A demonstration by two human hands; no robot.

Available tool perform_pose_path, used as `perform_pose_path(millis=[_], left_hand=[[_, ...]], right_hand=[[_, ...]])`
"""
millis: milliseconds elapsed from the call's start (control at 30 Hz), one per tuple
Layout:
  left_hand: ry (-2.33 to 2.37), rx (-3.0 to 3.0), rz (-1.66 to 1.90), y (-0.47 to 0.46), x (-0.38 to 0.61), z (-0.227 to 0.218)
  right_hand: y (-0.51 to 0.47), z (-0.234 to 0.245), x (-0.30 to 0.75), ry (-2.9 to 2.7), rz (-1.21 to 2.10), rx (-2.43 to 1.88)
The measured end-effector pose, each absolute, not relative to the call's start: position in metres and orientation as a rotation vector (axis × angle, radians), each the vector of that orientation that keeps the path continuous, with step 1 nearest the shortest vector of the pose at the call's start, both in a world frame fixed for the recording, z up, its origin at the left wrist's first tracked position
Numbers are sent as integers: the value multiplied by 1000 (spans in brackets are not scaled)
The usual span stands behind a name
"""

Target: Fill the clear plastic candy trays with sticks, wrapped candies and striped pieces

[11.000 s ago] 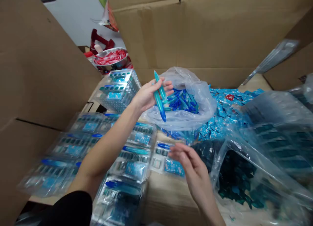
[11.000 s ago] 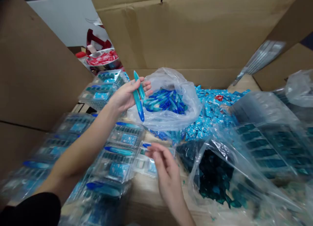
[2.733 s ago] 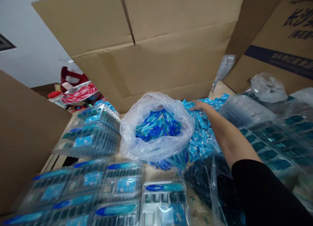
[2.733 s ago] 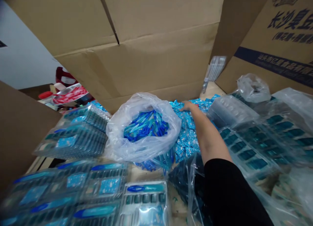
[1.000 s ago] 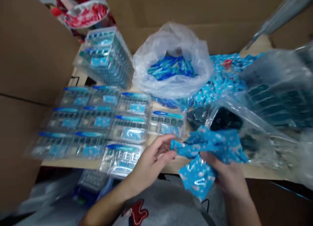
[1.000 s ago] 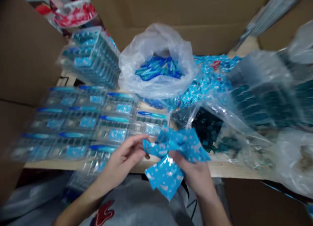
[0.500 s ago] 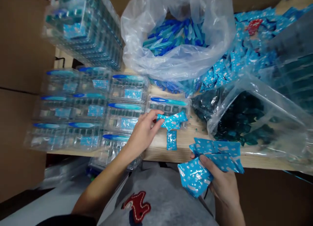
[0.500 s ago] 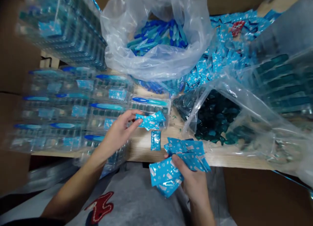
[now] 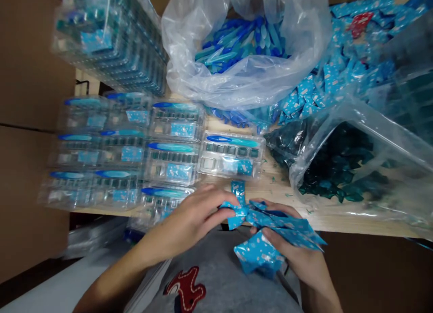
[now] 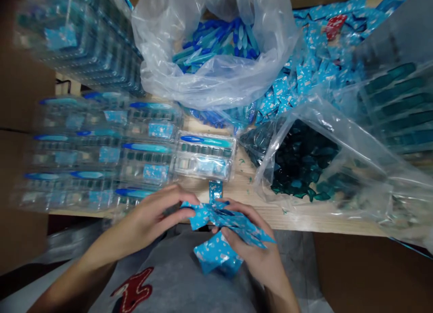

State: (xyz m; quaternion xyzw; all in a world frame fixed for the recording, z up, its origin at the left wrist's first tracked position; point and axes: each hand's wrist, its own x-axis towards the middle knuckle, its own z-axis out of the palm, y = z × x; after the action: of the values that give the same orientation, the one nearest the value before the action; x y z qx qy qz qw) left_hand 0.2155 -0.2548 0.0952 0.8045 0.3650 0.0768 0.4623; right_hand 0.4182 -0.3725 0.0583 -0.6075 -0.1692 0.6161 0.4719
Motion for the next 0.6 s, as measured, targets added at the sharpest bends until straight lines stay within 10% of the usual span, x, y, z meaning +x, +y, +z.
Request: perform_pose_path(millis=[600], left_hand=[[1058, 2655, 43, -266, 241, 54]], right_hand=[[-409, 35, 438, -163, 1256, -1763]])
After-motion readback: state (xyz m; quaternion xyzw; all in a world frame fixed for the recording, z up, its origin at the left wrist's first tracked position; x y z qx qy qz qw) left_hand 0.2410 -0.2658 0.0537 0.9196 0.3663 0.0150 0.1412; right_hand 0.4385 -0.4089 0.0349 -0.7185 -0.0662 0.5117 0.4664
